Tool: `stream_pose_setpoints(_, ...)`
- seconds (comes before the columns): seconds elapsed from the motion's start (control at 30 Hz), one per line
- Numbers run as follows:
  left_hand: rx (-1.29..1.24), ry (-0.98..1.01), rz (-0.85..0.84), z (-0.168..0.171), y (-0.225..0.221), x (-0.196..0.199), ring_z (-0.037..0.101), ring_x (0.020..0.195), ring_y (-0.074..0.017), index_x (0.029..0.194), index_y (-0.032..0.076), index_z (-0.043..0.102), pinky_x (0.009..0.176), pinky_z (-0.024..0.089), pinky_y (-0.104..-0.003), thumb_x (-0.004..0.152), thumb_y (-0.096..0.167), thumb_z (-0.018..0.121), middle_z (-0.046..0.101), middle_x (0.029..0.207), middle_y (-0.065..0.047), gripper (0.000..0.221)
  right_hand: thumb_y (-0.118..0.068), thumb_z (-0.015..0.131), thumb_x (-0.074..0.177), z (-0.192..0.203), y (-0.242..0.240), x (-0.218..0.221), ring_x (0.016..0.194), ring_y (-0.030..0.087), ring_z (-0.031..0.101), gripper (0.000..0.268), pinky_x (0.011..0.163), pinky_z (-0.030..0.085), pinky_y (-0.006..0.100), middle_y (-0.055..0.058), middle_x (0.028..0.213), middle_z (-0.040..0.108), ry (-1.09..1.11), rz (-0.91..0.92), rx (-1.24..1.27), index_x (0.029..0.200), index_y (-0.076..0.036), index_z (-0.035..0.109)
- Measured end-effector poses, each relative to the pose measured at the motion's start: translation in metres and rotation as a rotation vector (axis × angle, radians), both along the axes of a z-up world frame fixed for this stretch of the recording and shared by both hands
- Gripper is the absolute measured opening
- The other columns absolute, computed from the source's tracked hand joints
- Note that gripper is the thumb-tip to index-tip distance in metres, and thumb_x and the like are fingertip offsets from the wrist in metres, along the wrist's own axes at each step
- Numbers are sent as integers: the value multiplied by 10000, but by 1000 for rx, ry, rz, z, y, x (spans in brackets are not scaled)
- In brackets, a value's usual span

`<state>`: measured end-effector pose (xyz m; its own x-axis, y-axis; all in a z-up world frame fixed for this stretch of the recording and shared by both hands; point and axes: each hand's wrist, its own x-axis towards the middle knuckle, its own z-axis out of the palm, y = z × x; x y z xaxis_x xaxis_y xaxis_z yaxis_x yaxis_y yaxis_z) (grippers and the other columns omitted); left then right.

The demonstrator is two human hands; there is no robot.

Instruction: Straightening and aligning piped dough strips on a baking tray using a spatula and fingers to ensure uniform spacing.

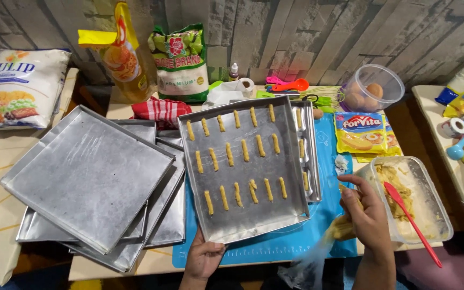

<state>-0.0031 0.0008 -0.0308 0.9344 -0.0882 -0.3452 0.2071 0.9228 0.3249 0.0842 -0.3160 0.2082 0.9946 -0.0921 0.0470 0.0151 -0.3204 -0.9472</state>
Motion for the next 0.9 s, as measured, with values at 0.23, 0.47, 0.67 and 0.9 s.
stream_pose_setpoints(0.23, -25, 36, 9, -12, 2, -1, 565, 1075, -326, 1533, 226, 459, 568, 406, -263, 712, -247, 487, 597, 1358, -168, 947, -239, 592, 968, -54, -40, -11, 876, 198, 634, 454, 810, 495, 321, 96, 959, 625, 170, -71, -92, 1408, -130, 576)
stream_pose_setpoints(0.47, 6, 123, 56, -24, 6, 1, 512, 1227, -406, 1577, 279, 399, 659, 466, -235, 702, -212, 455, 519, 1457, -154, 1006, -239, 472, 1033, -79, -39, 4, 1052, 221, 712, 443, 895, 513, 379, 99, 1069, 750, 44, -161, -308, 1466, -154, 435)
stream_pose_setpoints(0.67, 115, 350, 102, 24, -1, 8, 448, 1356, -386, 1596, 266, 390, 1009, 427, -385, 724, -171, 346, 480, 1521, -113, 977, -248, 469, 1019, -93, -43, 19, 990, 266, 749, 477, 822, 541, 417, 83, 1094, 752, 60, -202, -396, 1491, -228, 404)
stream_pose_setpoints(0.9, 99, 243, 110, -11, 8, 3, 528, 1254, -419, 1546, 282, 472, 810, 552, -289, 673, -182, 468, 543, 1450, -130, 988, -134, 562, 989, -85, -37, 35, 1069, 270, 601, 597, 913, 484, 449, 105, 1126, 606, 186, -269, -511, 1553, -199, 378)
